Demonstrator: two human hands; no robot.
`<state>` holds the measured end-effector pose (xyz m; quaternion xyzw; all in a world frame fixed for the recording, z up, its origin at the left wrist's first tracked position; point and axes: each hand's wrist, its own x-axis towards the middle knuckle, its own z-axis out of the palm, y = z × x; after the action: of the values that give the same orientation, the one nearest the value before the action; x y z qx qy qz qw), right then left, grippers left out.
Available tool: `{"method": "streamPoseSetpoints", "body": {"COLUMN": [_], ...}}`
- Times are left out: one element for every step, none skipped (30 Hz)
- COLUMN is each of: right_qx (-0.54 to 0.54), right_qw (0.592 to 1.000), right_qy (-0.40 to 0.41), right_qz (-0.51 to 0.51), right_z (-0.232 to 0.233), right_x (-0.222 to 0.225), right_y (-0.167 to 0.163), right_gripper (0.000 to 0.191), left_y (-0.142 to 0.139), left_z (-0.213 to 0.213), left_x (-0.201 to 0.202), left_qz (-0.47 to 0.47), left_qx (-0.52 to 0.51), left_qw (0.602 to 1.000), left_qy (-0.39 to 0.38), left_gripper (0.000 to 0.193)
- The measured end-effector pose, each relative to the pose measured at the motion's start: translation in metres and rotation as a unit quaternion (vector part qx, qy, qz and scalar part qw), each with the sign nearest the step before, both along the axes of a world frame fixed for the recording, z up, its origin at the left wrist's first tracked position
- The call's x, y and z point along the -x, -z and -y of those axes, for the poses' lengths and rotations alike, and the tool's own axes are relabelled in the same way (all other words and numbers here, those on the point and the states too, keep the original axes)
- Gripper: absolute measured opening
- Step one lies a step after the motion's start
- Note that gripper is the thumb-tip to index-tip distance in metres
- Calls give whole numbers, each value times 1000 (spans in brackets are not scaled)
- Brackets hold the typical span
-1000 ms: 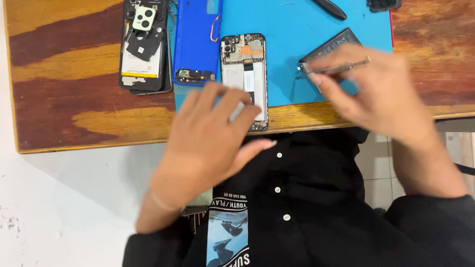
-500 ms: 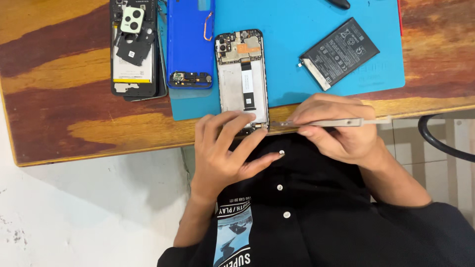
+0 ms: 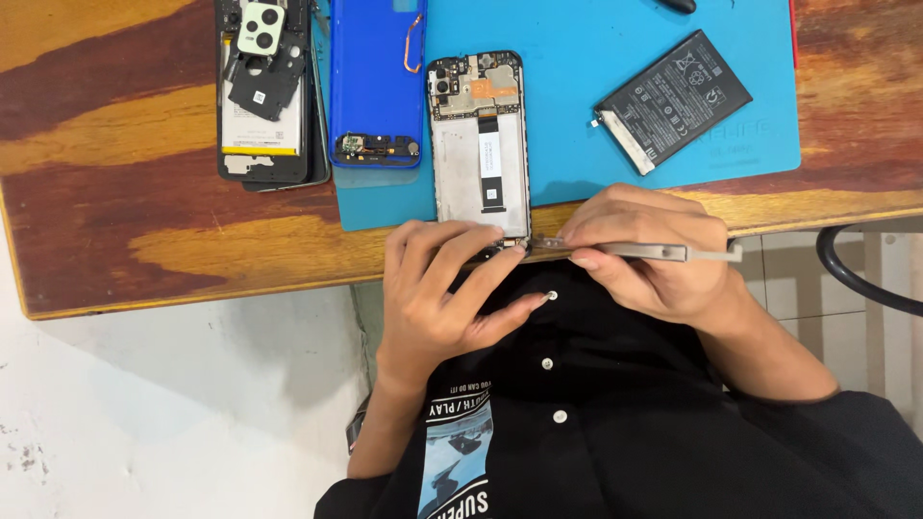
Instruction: The person repairs a disassembled smartphone at a workbench. They pry at the phone's midframe with a tool, brush dust from the frame and blue back cover with a soft brush, pick at components with tweezers, and use a screwdriver on the phone's edge while the battery and other parts lie on the mat.
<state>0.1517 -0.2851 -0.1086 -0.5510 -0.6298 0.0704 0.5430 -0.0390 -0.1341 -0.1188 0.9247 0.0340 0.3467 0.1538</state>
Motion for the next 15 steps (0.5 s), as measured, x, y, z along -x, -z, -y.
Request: {"method": "streamPoseSetpoints", "body": {"right_qx": [-8,-16,-11,-6,-2,0,1,3,1,0,-2,-1,0,1,0], "right_qw": [1000,1000,1000,1000,1000,1000,1000,1000,1000,1000,1000,1000,1000,1000,1000], "right_qy": [-7,-14,-8,-1,7,10,12,14,14,15,16,15,14,14,12], "right_qz": [-8,-16,-10,-4,2,-4,-10,-16,-14,-11,-8,-13,-19,-23,-25], "right_z": [0,0,0,1,1,2,2,3,3,4,4,4,5,5,5], "right_x": [0,1,1,1,2,2,2,1,1,1,0,0,0,-1,-1], "right_y": [0,1,1,2,3,3,4,5,6,7,8,8,9,9,9], "right_gripper": [13,13,12,11,10,9,8,8,8,8,8,8,8,7,7], "left_y": [0,0,0,0,0,0,1,1,1,1,1,1,1,1,1], "left_z": [0,-1,-1,0,0,0,1,1,1,2,2,2,3,3,3], "left_x": [0,0,0,0,0,0,-1,-1,-1,-2,-2,-2,-2,-2,-3], "left_qz": [2,3,4,4,3,4,4,4,4,5,6,7,4,1,-1], "left_qx": [5,10,15,15,13,12,12,12,13,13,14,14,12,10,7], "left_qw": [1000,1000,1000,1000,1000,1000,1000,1000,1000,1000,1000,1000,1000,1000,1000], "left_qy": [2,4,6,4,2,0,-1,-2,-3,-3,-4,-4,-6,-7,-9], "left_gripper": [42,42,42,42,41,41,41,41,41,41,41,41,41,41,41]}}
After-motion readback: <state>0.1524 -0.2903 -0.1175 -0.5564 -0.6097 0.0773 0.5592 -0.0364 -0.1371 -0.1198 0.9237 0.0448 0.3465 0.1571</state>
